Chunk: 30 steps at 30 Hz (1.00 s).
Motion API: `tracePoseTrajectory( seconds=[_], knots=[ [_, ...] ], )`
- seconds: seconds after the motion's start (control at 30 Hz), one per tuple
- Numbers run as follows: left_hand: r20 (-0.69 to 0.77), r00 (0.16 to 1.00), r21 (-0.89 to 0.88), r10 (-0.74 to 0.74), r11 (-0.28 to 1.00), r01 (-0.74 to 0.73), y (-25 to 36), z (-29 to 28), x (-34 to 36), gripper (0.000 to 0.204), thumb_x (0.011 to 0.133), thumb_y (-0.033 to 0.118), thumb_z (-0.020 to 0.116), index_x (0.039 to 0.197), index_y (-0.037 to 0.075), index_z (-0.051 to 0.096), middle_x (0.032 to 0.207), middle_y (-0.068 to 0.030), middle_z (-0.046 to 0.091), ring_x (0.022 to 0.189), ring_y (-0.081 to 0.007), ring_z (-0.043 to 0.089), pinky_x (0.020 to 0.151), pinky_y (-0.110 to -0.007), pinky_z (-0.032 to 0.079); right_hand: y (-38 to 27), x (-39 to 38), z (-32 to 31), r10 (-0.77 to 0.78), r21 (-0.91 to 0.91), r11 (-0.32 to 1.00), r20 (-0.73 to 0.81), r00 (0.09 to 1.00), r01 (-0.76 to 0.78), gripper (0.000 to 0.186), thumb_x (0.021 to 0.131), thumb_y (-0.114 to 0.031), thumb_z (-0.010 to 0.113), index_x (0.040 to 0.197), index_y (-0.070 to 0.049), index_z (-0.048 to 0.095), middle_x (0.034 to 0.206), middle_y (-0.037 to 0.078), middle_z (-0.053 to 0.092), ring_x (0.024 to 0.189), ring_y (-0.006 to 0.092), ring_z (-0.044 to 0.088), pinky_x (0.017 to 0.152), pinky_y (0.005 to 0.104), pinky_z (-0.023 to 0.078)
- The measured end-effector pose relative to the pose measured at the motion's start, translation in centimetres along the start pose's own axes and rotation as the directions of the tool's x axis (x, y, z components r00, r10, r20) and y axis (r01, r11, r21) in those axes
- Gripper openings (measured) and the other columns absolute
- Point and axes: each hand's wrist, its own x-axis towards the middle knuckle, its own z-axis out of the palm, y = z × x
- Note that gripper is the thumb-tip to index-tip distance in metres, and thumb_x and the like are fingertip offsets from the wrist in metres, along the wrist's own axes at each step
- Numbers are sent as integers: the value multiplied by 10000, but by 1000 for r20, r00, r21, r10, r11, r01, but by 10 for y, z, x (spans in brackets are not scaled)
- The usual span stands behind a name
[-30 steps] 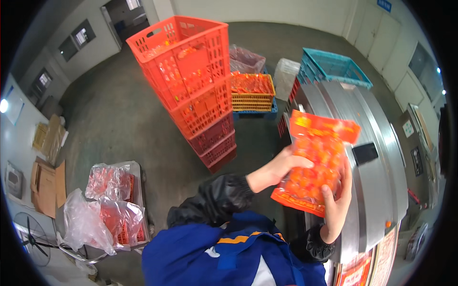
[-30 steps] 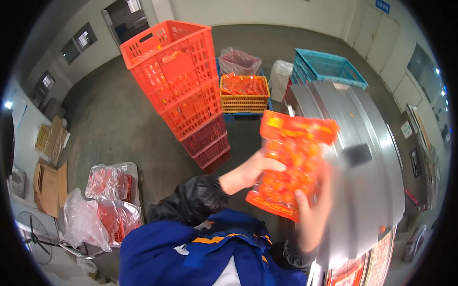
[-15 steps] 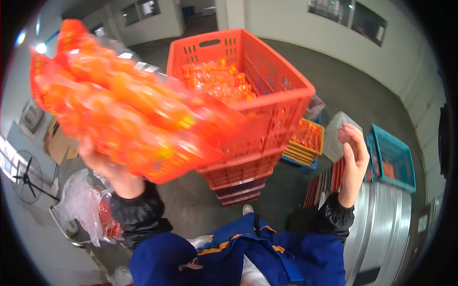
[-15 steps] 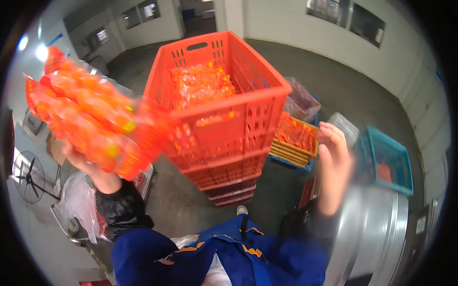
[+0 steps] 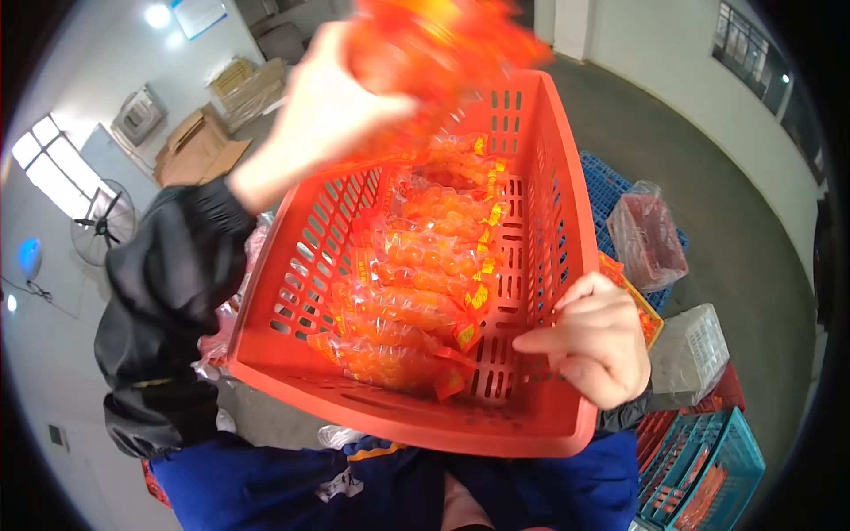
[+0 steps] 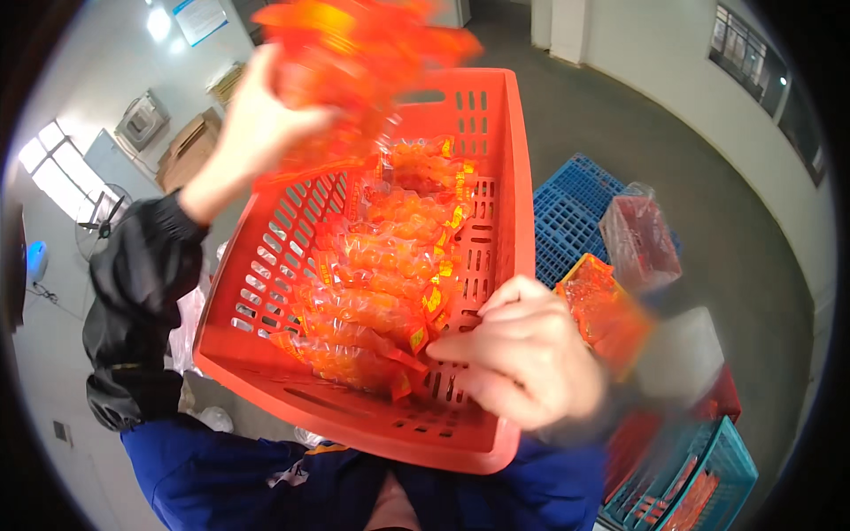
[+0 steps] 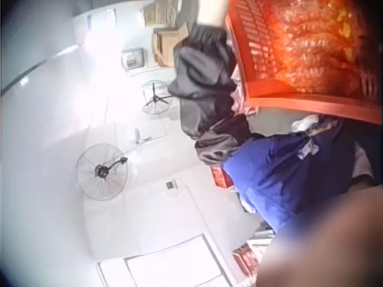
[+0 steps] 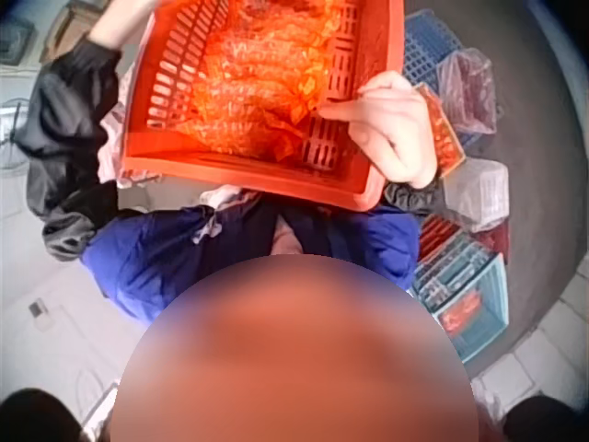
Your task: The person opens a stainless steel packaging machine and places pre-sealed plastic bags of oranges onto the conveyor trays. They arrange the bags in rows, then transfer them into a red plastic crate. The person repeats this process with additional bags from a blue crate, filling the red crate with packaged fruit.
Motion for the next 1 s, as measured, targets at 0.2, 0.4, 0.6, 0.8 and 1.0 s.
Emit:
tracePoseTrajectory(
  seconds=[0.2,0.4,0.6,0.8,1.0],
  knots=[
    [359,922,186,149,956,-226,-28,96,-12,617,587,293,770,1044,7,470,909,-206,555,892,-374,555,786,-436,462,14,-7,4,-120,72,990,-41,992,123,207,740,-188,633,881,-37,649,600,17,540,557,207,542,694,323,423],
    [572,745,152,343,848,-507,-52,96,-20,580,640,393,766,969,-1,496,903,-201,559,867,-378,551,736,-445,457,23,-12,5,-159,123,977,-106,982,171,236,746,-208,643,905,-35,654,607,4,529,561,186,539,697,310,418],
    [774,614,89,157,932,-351,-26,64,-6,616,579,250,767,1031,-27,453,916,-232,570,906,-406,551,788,-444,460,28,-5,-2,-90,183,977,-126,988,113,236,697,-146,701,889,-12,673,588,9,536,531,168,539,681,302,456],
    [787,616,174,-19,966,-192,-26,52,-12,669,566,201,744,1115,-50,455,877,-249,603,886,-390,595,752,-431,482,27,48,-35,311,-83,938,-230,922,-337,363,721,-138,635,1031,48,594,922,134,630,851,211,616,753,297,475],
    [843,514,-16,158,962,-271,-42,63,7,318,589,265,786,759,29,657,719,-127,648,691,-272,618,653,-349,499,56,174,12,640,-786,586,302,706,-196,928,560,-247,816,1315,38,356,1122,214,553,1065,334,538,904,410,422]
  ],
)
